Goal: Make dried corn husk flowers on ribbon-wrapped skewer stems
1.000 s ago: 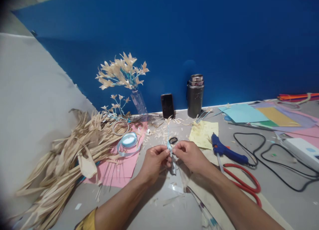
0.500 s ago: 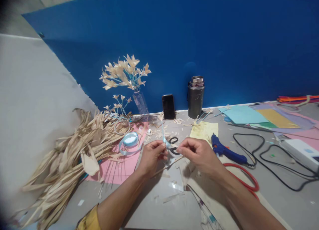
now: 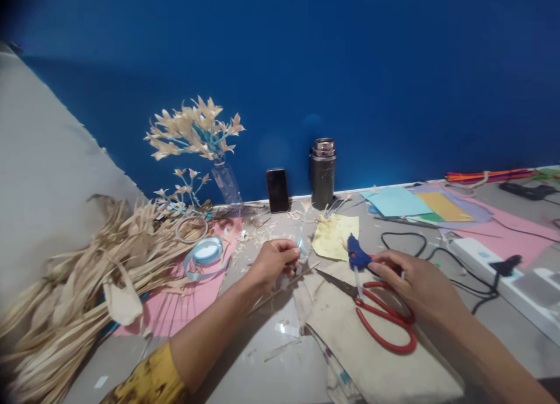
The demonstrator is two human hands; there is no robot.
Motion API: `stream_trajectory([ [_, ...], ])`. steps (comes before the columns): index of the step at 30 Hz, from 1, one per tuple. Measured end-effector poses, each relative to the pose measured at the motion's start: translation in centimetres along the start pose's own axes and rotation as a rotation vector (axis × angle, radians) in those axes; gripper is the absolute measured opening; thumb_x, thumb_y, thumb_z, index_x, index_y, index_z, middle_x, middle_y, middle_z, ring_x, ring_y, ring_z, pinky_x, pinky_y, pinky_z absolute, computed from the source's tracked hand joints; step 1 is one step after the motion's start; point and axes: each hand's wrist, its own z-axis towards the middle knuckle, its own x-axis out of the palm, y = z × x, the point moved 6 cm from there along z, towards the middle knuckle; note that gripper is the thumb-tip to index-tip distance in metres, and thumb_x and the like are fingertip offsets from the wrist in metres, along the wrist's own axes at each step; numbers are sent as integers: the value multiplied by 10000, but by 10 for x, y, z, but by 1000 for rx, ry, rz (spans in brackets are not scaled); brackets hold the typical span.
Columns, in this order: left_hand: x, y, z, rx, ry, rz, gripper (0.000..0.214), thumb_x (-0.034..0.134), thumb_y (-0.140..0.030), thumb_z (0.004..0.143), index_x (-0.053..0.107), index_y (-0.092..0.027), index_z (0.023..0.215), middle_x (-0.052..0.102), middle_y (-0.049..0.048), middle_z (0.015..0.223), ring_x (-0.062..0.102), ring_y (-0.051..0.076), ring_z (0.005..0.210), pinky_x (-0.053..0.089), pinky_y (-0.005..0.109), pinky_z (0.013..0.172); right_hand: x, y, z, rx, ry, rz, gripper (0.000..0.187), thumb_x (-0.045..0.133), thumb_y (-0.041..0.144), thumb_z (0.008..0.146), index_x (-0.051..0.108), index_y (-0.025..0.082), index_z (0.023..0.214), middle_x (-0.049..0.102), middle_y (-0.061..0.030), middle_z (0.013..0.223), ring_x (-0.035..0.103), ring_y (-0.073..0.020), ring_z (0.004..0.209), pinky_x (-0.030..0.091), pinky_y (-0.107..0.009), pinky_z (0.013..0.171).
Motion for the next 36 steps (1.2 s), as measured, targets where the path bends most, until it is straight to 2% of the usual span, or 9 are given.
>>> stream_trajectory([
  [4, 18, 9, 19, 24, -5, -5, 170, 780, -256, 715, 657, -141, 693, 593, -6, 540, 532, 90, 470, 394, 179, 417, 12, -12, 18, -150, -31, -244, 380, 597, 442, 826, 750, 201, 1076, 751, -171, 1103, 671, -370, 1058, 500, -443, 893],
  [10, 21, 22, 28, 13, 22, 25, 108, 699, -214, 787, 636, -140, 742, 648, 8, 560, 450, 57, 367, 339, 179, 383, 36, -16, 31, -205, 66, -381, 305, 584, 378, 830, 752, 189, 1001, 733, -162, 1083, 653, -362, 1035, 489, -449, 914],
  [14, 21, 26, 29, -18, 60, 43, 121, 694, -187, 787, 610, -145, 712, 653, 18, 527, 441, 60, 349, 339, 180, 383, 31, -26, 32, -146, 24, -182, 327, 532, 414, 851, 733, 186, 970, 739, -165, 1062, 659, -365, 1032, 495, -459, 914],
  [19, 21, 26, 29, -24, 69, 41, 129, 708, -205, 781, 626, -141, 705, 637, 13, 516, 443, 66, 346, 318, 182, 367, 14, -53, 29, 190, -62, 250, 408, 533, 569, 886, 729, 213, 913, 773, -105, 861, 699, -308, 800, 543, -382, 687],
  [22, 22, 19, 29, 40, 21, 3, 90, 681, -229, 820, 658, -141, 816, 663, 10, 612, 495, 62, 409, 369, 178, 414, 10, -57, 26, 292, -79, 386, 429, 545, 594, 892, 721, 203, 873, 769, -101, 817, 688, -273, 723, 531, -348, 606],
  [25, 32, 15, 27, 70, 78, 1, 100, 668, -241, 836, 642, -146, 815, 687, 29, 667, 556, 73, 479, 411, 178, 467, 16, -53, 27, 256, -21, 461, 431, 608, 605, 856, 720, 192, 908, 755, -82, 774, 676, -259, 700, 517, -329, 586],
  [31, 46, 27, 26, -4, 188, 90, 109, 582, -135, 832, 549, -177, 738, 650, 3, 510, 404, 58, 341, 284, 165, 386, 23, -44, 33, 98, 18, 268, 393, 653, 607, 785, 717, 220, 768, 715, -54, 666, 643, -263, 660, 487, -331, 592],
  [33, 46, 29, 27, -16, 199, 108, 125, 573, -117, 825, 533, -186, 729, 650, -2, 502, 406, 63, 336, 270, 165, 378, 25, -46, 32, 131, 4, 354, 398, 667, 612, 782, 719, 217, 776, 736, -63, 726, 660, -267, 708, 504, -324, 600],
  [36, 46, 30, 28, -25, 208, 118, 150, 582, -115, 818, 511, -194, 712, 642, -10, 489, 399, 64, 321, 254, 169, 371, 24, -60, 30, 326, -100, 632, 440, 675, 639, 794, 724, 208, 874, 732, -67, 778, 654, -233, 687, 506, -293, 531],
])
